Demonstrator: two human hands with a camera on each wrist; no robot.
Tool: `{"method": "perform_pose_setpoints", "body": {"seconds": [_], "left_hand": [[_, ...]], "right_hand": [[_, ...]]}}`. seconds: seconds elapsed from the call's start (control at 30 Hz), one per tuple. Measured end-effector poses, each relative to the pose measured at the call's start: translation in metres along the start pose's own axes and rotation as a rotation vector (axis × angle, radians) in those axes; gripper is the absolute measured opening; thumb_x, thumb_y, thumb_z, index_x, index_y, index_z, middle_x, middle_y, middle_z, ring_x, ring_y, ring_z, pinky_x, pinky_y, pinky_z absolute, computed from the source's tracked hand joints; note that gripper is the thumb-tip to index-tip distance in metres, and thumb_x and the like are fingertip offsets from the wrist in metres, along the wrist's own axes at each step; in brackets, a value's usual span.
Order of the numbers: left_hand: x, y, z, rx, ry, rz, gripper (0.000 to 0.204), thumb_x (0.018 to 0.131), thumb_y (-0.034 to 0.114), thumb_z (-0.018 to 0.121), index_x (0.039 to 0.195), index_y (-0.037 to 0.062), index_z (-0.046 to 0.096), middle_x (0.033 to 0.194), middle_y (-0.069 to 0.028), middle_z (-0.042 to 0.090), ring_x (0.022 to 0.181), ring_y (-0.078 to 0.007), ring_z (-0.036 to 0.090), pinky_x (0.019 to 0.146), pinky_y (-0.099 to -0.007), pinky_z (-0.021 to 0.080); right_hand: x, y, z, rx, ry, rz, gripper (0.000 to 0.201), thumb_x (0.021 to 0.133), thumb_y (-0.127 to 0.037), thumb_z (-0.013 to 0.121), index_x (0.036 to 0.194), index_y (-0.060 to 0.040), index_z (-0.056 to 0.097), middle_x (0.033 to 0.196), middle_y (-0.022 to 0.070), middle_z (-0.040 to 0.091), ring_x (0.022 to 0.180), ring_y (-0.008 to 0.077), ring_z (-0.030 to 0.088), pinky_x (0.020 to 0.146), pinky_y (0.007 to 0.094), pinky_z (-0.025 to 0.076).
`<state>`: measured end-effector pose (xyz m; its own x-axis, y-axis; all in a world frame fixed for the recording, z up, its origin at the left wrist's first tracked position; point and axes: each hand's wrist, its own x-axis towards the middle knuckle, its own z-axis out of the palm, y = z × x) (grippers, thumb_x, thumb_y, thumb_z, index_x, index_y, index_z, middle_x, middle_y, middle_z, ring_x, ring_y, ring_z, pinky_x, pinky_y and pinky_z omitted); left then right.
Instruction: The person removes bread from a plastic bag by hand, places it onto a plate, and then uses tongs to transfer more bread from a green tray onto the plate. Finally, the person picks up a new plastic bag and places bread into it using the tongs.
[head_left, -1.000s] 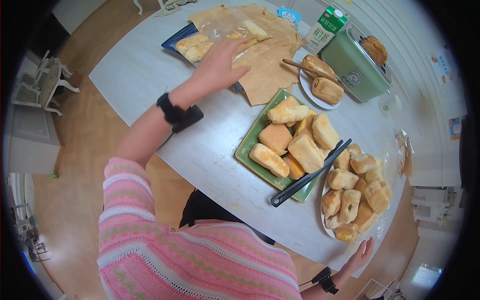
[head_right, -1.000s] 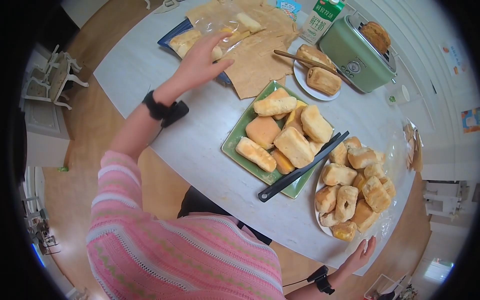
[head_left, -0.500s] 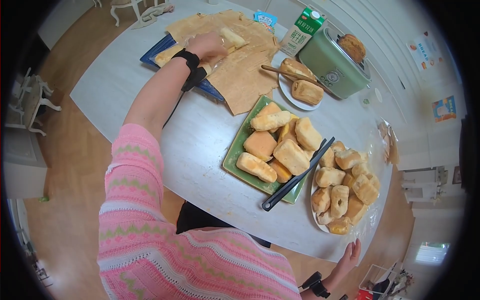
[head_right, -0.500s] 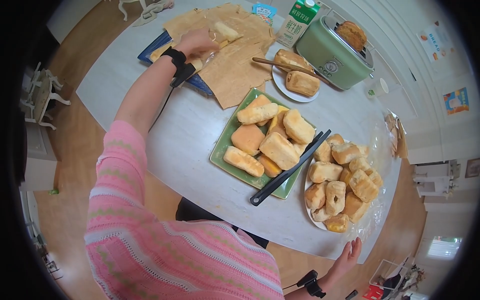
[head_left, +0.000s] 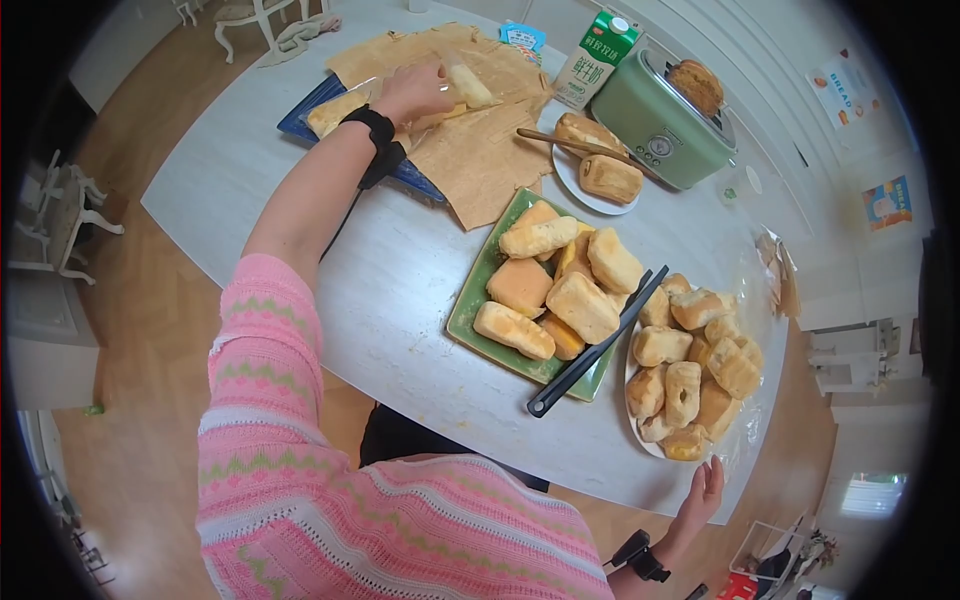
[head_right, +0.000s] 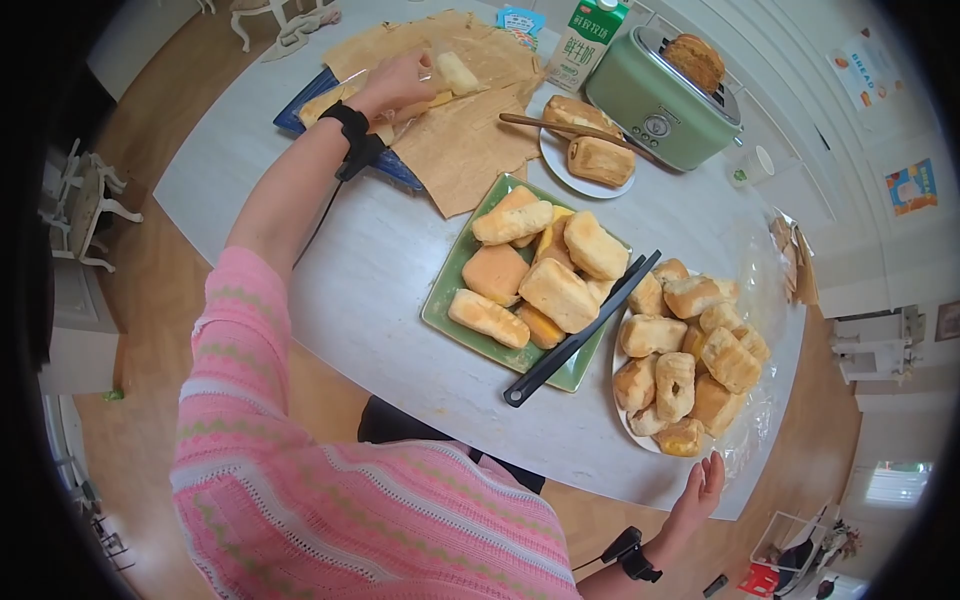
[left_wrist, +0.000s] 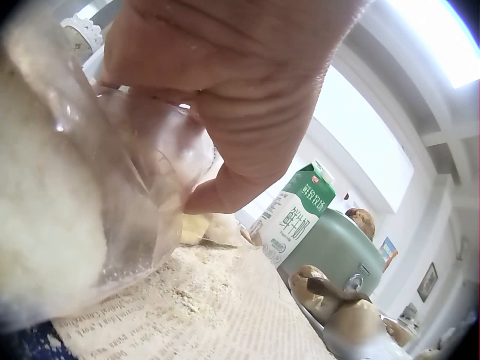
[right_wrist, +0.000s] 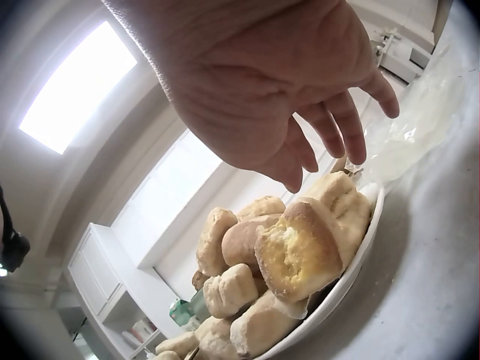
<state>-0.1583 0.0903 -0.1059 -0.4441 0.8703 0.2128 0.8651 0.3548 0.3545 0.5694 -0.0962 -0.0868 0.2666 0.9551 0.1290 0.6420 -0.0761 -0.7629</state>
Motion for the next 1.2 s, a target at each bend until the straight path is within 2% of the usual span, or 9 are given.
{"method": "perform_pose_setpoints", "body": {"seconds": [0.1, 0.17, 0.5, 0.57, 0.6, 0.67, 0.77, 0.9, 1.2], "left_hand": [[0.007, -0.002, -0.004, -0.225, -0.068, -0.133, 0.060, 0.068, 0.040, 0.069, 0.119, 0.0101, 0.061, 0.115, -0.0166, 0.065, 0.110, -0.0338, 0.060, 0.092, -0.0411, 0.047], [0.023, -0.014, 0.006, -0.312, 0.058, -0.154, 0.061, 0.073, 0.046, 0.064, 0.123, 0.0101, 0.060, 0.119, -0.0174, 0.064, 0.113, -0.0338, 0.058, 0.094, -0.0417, 0.047], [0.046, -0.009, 0.015, -0.096, 0.091, -0.376, 0.064, 0.080, 0.050, 0.057, 0.121, 0.0012, 0.061, 0.124, -0.0213, 0.061, 0.121, -0.0364, 0.054, 0.100, -0.0416, 0.043], [0.073, -0.033, 0.026, -0.271, -0.052, -0.460, 0.055, 0.082, 0.044, 0.058, 0.115, 0.0014, 0.065, 0.121, -0.0217, 0.063, 0.119, -0.0370, 0.056, 0.098, -0.0417, 0.045], [0.092, -0.059, 0.045, -0.270, -0.052, -0.456, 0.055, 0.082, 0.044, 0.058, 0.115, 0.0014, 0.065, 0.121, -0.0217, 0.063, 0.119, -0.0370, 0.056, 0.098, -0.0417, 0.045], [0.126, -0.108, 0.089, 0.100, 0.145, -0.129, 0.045, 0.082, 0.044, 0.061, 0.091, 0.0012, 0.072, 0.094, -0.0183, 0.071, 0.095, -0.0340, 0.067, 0.083, -0.0399, 0.051], [0.098, -0.061, 0.042, -0.145, 0.117, -0.385, 0.036, 0.081, 0.029, 0.061, 0.107, 0.0054, 0.070, 0.114, -0.0184, 0.067, 0.109, -0.0349, 0.062, 0.089, -0.0389, 0.050], [0.073, -0.010, 0.003, -0.353, 0.294, -0.398, 0.029, 0.080, 0.029, 0.064, 0.101, 0.0119, 0.073, 0.103, -0.0121, 0.071, 0.100, -0.0313, 0.066, 0.086, -0.0364, 0.052], [0.076, 0.017, -0.033, -0.799, 0.575, 0.043, 0.024, 0.083, 0.029, 0.070, 0.093, 0.0077, 0.074, 0.083, -0.0048, 0.074, 0.083, -0.0131, 0.069, 0.076, -0.0260, 0.052]], "right_hand": [[-0.003, 0.001, 0.001, 0.008, -0.010, 0.025, 0.044, 0.095, -0.014, 0.058, 0.136, 0.0015, 0.049, 0.129, 0.0156, 0.056, 0.118, 0.0231, 0.054, 0.101, 0.0339, 0.042], [-0.006, 0.002, 0.003, 0.018, -0.012, 0.035, 0.045, 0.095, -0.014, 0.058, 0.136, 0.0019, 0.049, 0.129, 0.0155, 0.056, 0.118, 0.0234, 0.054, 0.101, 0.0347, 0.042], [-0.012, 0.003, 0.004, 0.000, -0.034, 0.072, 0.044, 0.095, -0.011, 0.057, 0.136, 0.0005, 0.048, 0.133, 0.0137, 0.054, 0.119, 0.0228, 0.053, 0.099, 0.0357, 0.043], [-0.016, 0.002, 0.003, -0.028, -0.034, 0.096, 0.043, 0.095, -0.012, 0.057, 0.135, 0.0002, 0.049, 0.133, 0.0135, 0.054, 0.118, 0.0225, 0.054, 0.099, 0.0356, 0.043], [-0.018, 0.001, 0.004, -0.026, -0.031, 0.099, 0.043, 0.095, -0.012, 0.057, 0.135, 0.0002, 0.049, 0.133, 0.0135, 0.054, 0.118, 0.0225, 0.054, 0.099, 0.0356, 0.043], [-0.021, 0.002, 0.006, -0.037, -0.017, 0.115, 0.042, 0.095, -0.012, 0.057, 0.135, -0.0001, 0.049, 0.132, 0.0134, 0.055, 0.118, 0.0223, 0.054, 0.099, 0.0354, 0.043], [-0.022, 0.002, 0.008, -0.031, -0.018, 0.117, 0.042, 0.095, -0.011, 0.056, 0.135, 0.0001, 0.049, 0.133, 0.0132, 0.055, 0.117, 0.0223, 0.054, 0.099, 0.0353, 0.044], [-0.022, -0.001, 0.014, -0.009, -0.027, 0.127, 0.044, 0.095, -0.013, 0.058, 0.135, 0.0031, 0.049, 0.132, 0.0152, 0.055, 0.118, 0.0228, 0.054, 0.101, 0.0339, 0.042], [-0.026, 0.003, 0.019, 0.028, -0.053, 0.113, 0.043, 0.094, -0.010, 0.057, 0.135, -0.0013, 0.050, 0.134, 0.0102, 0.054, 0.118, 0.0208, 0.054, 0.099, 0.0346, 0.041]]}}
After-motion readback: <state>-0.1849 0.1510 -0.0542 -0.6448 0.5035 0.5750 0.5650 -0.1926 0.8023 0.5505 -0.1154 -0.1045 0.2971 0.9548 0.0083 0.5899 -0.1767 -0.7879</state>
